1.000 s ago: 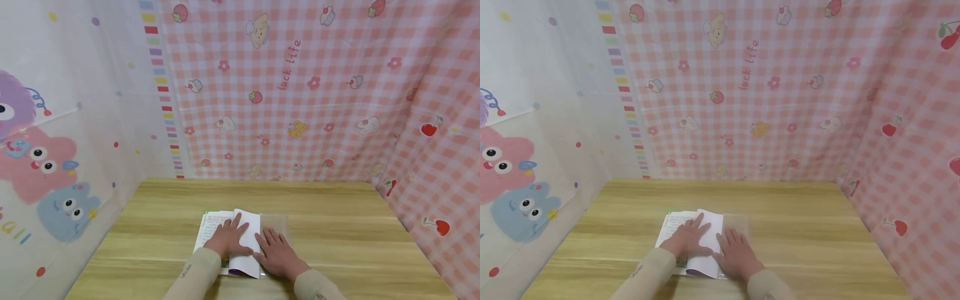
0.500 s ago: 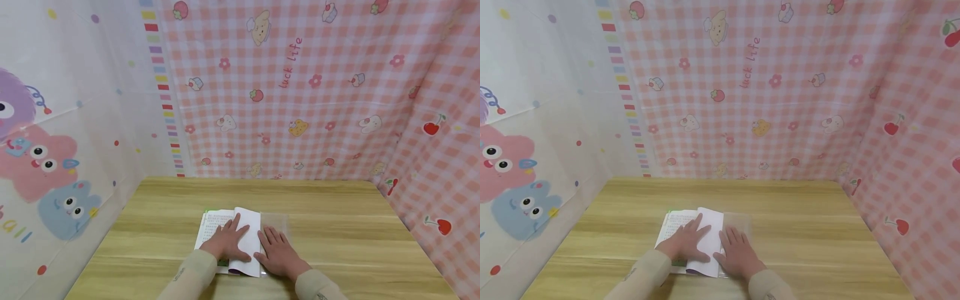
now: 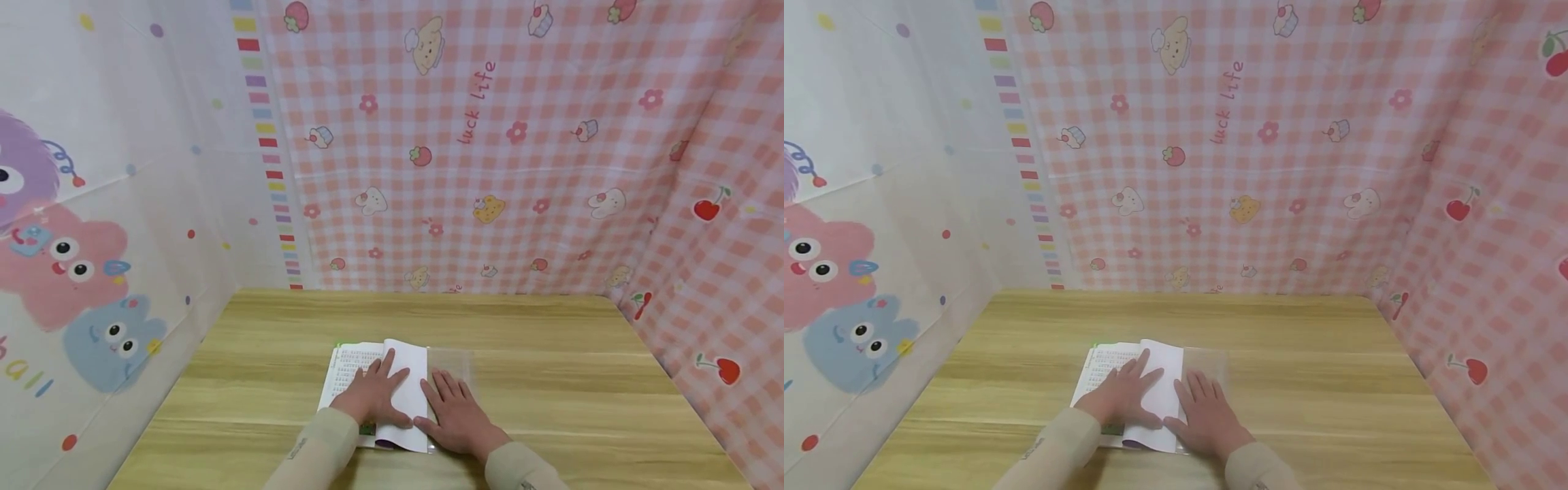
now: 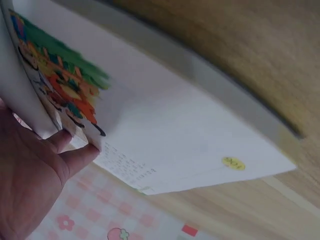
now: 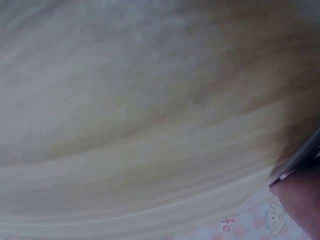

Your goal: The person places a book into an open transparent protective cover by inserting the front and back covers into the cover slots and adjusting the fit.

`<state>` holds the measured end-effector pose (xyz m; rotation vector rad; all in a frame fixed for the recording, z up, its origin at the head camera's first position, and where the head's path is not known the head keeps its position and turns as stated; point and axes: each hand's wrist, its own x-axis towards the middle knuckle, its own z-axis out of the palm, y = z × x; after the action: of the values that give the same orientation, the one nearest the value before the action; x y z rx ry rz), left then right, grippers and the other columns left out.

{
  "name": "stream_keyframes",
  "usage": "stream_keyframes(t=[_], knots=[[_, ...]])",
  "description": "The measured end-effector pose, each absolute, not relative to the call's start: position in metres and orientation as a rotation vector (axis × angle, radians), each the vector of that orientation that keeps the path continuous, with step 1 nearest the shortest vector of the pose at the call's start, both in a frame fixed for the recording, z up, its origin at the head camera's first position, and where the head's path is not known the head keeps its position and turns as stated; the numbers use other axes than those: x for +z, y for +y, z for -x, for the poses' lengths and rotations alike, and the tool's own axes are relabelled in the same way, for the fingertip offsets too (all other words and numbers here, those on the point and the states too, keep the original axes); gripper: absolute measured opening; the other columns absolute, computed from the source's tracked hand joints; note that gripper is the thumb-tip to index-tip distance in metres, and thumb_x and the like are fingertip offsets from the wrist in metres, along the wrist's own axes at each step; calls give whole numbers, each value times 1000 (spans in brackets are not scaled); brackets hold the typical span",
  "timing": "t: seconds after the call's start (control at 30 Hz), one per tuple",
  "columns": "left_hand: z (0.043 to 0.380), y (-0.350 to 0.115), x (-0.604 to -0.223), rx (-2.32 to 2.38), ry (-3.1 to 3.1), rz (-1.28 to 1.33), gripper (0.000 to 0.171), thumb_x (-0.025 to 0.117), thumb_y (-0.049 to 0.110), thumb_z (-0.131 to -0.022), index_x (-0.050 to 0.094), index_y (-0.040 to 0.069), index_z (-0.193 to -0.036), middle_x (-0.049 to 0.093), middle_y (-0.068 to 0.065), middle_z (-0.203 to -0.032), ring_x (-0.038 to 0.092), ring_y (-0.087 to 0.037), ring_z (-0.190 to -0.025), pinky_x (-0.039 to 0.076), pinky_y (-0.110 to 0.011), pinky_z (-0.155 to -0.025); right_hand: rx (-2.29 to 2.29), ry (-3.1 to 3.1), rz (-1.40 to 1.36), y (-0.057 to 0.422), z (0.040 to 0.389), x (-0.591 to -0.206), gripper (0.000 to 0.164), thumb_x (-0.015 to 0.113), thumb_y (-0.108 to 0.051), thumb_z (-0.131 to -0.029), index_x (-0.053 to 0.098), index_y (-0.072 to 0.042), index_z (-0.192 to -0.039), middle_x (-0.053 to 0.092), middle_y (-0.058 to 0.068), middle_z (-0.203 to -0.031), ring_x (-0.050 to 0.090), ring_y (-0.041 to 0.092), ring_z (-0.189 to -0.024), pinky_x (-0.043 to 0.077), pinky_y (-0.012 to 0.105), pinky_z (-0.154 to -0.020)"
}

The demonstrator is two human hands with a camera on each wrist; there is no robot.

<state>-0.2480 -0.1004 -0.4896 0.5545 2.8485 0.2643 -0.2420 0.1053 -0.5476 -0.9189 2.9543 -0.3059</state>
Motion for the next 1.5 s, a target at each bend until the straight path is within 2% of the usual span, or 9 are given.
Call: stream_keyframes(t=[0.1,0.33,0.53,0.77,0.97,1.27,1.5], knots=[[250,-102,-487,289,2826,-540,98,71,64,-66,39,20,-147,11,-18,-160,24,-40,-137,27,-63,-108,-293,2965,911,106,243,-547,80,33,-62,-94,29,-5,-150,23,21,-156,15,35,-141,22,61,-110],[256,-103,-487,298,2769,-515,99,73,63,-66,37,23,-148,9,-14,-161,21,-36,-139,24,-60,-111,-386,2983,911,105,243,-542,78,45,-52,-95,32,7,-145,30,25,-152,22,39,-138,23,63,-108],[254,-103,-488,320,2779,-502,99,70,65,-67,37,22,-149,9,-15,-161,22,-38,-138,25,-61,-110,-388,3019,854,104,244,-543,68,47,-42,-96,38,6,-142,32,27,-150,22,40,-138,18,69,-106],[255,-100,-490,302,2850,-506,97,61,72,-70,37,20,-148,14,-18,-159,28,-39,-135,31,-62,-105,-360,2991,791,108,248,-537,61,46,-35,-97,37,5,-143,31,26,-151,22,39,-138,21,68,-106],[257,-101,-490,259,2872,-505,89,56,73,-74,41,23,-146,19,-16,-158,27,-38,-135,30,-63,-105,-345,2963,803,112,254,-534,60,46,-34,-97,38,4,-143,31,24,-152,22,38,-138,20,67,-108],[258,-103,-497,311,2874,-512,88,56,70,-77,37,21,-148,9,-18,-160,19,-41,-138,23,-70,-105,-420,3075,758,102,261,-540,55,49,-31,-94,47,6,-135,36,29,-147,25,43,-136,20,70,-105],[258,-103,-493,301,2873,-502,89,59,68,-76,37,20,-148,11,-19,-159,25,-40,-137,29,-68,-104,-445,3063,560,93,259,-540,67,44,-43,-97,38,8,-141,30,30,-150,21,42,-138,18,67,-108]])
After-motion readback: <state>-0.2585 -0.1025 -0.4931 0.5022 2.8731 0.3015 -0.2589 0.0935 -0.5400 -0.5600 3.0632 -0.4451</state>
